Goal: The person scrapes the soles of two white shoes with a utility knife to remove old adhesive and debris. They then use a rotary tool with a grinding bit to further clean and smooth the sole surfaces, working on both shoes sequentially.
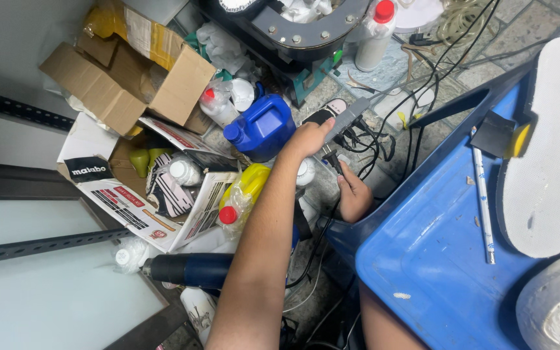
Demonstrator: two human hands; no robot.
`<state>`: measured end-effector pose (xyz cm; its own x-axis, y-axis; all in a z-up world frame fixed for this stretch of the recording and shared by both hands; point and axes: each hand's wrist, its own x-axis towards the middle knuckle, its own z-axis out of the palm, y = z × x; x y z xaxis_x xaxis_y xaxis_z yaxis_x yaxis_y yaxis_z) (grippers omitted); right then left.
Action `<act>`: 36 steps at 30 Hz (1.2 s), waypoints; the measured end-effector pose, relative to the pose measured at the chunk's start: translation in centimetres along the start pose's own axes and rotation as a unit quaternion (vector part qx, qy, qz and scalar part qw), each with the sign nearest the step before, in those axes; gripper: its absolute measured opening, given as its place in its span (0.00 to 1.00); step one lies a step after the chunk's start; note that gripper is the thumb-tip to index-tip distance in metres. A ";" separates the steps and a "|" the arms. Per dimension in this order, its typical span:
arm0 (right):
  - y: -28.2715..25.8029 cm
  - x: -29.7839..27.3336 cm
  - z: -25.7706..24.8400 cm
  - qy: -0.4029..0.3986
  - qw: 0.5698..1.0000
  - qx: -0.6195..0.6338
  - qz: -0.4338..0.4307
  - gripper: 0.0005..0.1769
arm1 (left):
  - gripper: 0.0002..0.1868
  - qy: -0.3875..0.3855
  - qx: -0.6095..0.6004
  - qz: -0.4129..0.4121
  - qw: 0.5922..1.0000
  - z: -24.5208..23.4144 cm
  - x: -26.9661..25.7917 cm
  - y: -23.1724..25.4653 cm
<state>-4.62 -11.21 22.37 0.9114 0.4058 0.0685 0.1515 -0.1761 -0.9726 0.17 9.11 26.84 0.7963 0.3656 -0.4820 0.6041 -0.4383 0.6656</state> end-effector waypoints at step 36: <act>0.3 1.4 -1.2 0.086 0.995 0.000 -0.048 0.16 | 0.36 0.125 0.109 0.116 0.979 4.2 -2.8 4.4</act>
<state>-2.79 -11.76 22.42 0.9449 0.2612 0.1975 0.2406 -0.1447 -0.9598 0.74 2.75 28.69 0.8961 0.4142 -0.1596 0.4230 -0.6876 0.5902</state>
